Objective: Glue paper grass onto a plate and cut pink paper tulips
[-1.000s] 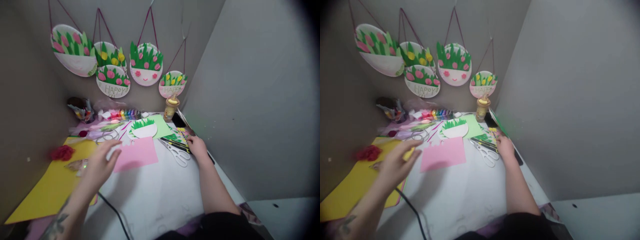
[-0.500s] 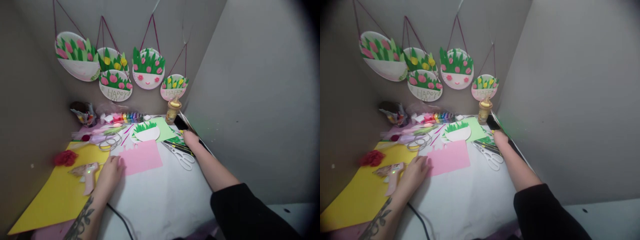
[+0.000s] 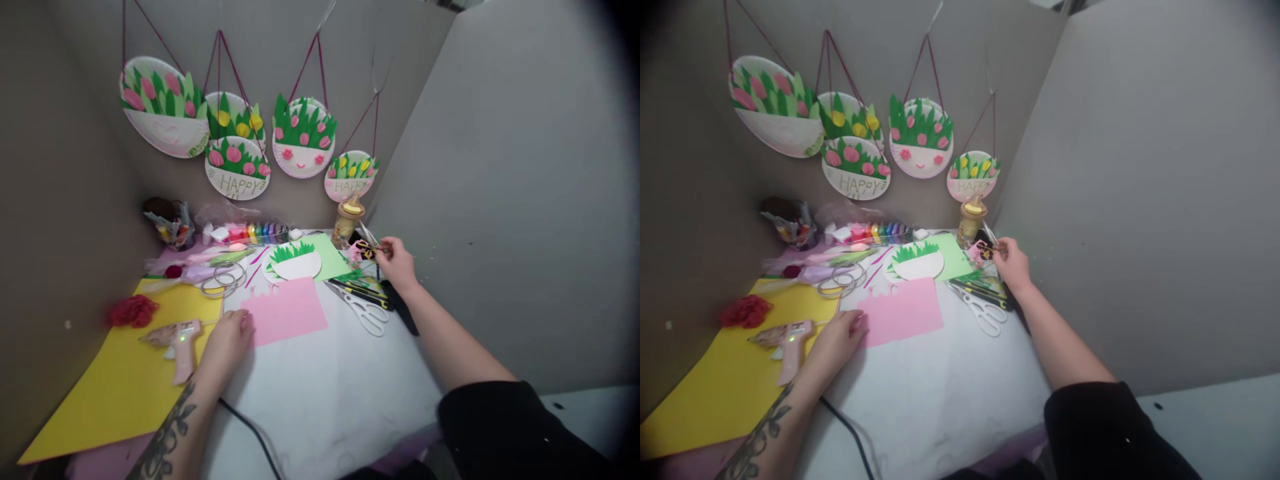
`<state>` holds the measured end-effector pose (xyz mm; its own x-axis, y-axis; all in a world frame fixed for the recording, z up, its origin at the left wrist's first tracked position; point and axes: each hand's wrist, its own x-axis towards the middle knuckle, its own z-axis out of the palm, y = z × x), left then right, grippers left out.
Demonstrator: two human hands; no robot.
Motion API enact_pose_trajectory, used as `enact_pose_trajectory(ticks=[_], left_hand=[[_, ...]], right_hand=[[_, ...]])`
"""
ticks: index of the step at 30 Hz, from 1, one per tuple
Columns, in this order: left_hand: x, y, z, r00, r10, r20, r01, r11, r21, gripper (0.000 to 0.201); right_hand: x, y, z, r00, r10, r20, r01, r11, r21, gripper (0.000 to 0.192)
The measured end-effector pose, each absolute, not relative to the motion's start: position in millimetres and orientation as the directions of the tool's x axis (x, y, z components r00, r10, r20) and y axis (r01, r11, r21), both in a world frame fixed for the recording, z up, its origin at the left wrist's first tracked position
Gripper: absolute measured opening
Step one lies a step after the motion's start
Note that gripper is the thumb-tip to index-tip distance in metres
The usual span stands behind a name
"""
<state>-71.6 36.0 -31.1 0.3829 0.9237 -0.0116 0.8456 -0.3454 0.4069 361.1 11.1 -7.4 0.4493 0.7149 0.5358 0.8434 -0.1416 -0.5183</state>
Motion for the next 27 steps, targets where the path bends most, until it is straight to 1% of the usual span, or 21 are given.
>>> enact_pose_trajectory(ticks=[1, 2, 4, 6, 8, 10, 12, 14, 16, 17, 20, 24, 27], left_hand=[[-71.7, 36.1, -31.3, 0.386, 0.922, -0.013, 0.845, -0.348, 0.406, 0.027], [-71.6, 36.0, -31.7, 0.388, 0.921, -0.013, 0.844, -0.350, 0.407, 0.027], [-71.3, 35.6, -32.6, 0.396, 0.918, -0.009, 0.839, -0.357, 0.410, 0.026], [-71.0, 34.6, -33.7, 0.404, 0.915, 0.000, 0.833, -0.368, 0.413, 0.026], [-70.8, 33.6, -35.1, 0.416, 0.909, 0.015, 0.824, -0.384, 0.416, 0.026], [-70.7, 32.9, -36.6, 0.424, 0.905, 0.029, 0.818, -0.396, 0.418, 0.027], [-70.7, 32.6, -38.0, 0.430, 0.902, 0.040, 0.812, -0.405, 0.420, 0.028], [-70.9, 32.8, -39.1, 0.436, 0.899, 0.045, 0.808, -0.413, 0.421, 0.029], [-71.4, 33.1, -39.3, 0.435, 0.900, 0.040, 0.809, -0.410, 0.422, 0.029], [-71.7, 33.2, -38.9, 0.432, 0.901, 0.037, 0.811, -0.406, 0.422, 0.029], [-72.8, 32.7, -35.5, 0.423, 0.905, 0.051, 0.812, -0.404, 0.422, 0.031], [-74.3, 31.2, -29.1, 0.388, 0.918, 0.083, 0.826, -0.386, 0.410, 0.035], [-74.4, 30.4, -26.2, 0.373, 0.925, 0.072, 0.840, -0.369, 0.399, 0.036]], right_hand=[[362.4, 9.6, -7.6, 0.463, 0.677, 0.573, 0.823, -0.087, -0.562, 0.036], [363.4, 9.0, -8.1, 0.483, 0.656, 0.580, 0.803, -0.068, -0.592, 0.037], [364.1, 9.5, -9.5, 0.521, 0.647, 0.556, 0.778, -0.092, -0.621, 0.040], [362.8, 10.9, -9.7, 0.541, 0.660, 0.522, 0.775, -0.149, -0.614, 0.038], [360.4, 12.7, -8.6, 0.546, 0.672, 0.500, 0.782, -0.194, -0.592, 0.032], [358.4, 15.8, -6.7, 0.548, 0.679, 0.489, 0.788, -0.222, -0.574, 0.027], [357.6, 20.5, -5.5, 0.555, 0.689, 0.467, 0.783, -0.243, -0.573, 0.026], [358.4, 25.6, -5.5, 0.565, 0.706, 0.427, 0.766, -0.256, -0.590, 0.021], [360.8, 28.8, -6.2, 0.574, 0.731, 0.368, 0.735, -0.263, -0.625, 0.013], [362.3, 28.9, -6.3, 0.576, 0.745, 0.337, 0.716, -0.261, -0.648, 0.012], [366.8, 23.0, -3.3, 0.569, 0.771, 0.286, 0.649, -0.207, -0.732, 0.019], [367.1, 7.4, 8.2, 0.569, 0.742, 0.355, 0.563, -0.037, -0.826, 0.039], [358.8, 0.4, 13.9, 0.563, 0.735, 0.378, 0.492, 0.069, -0.868, 0.044]])
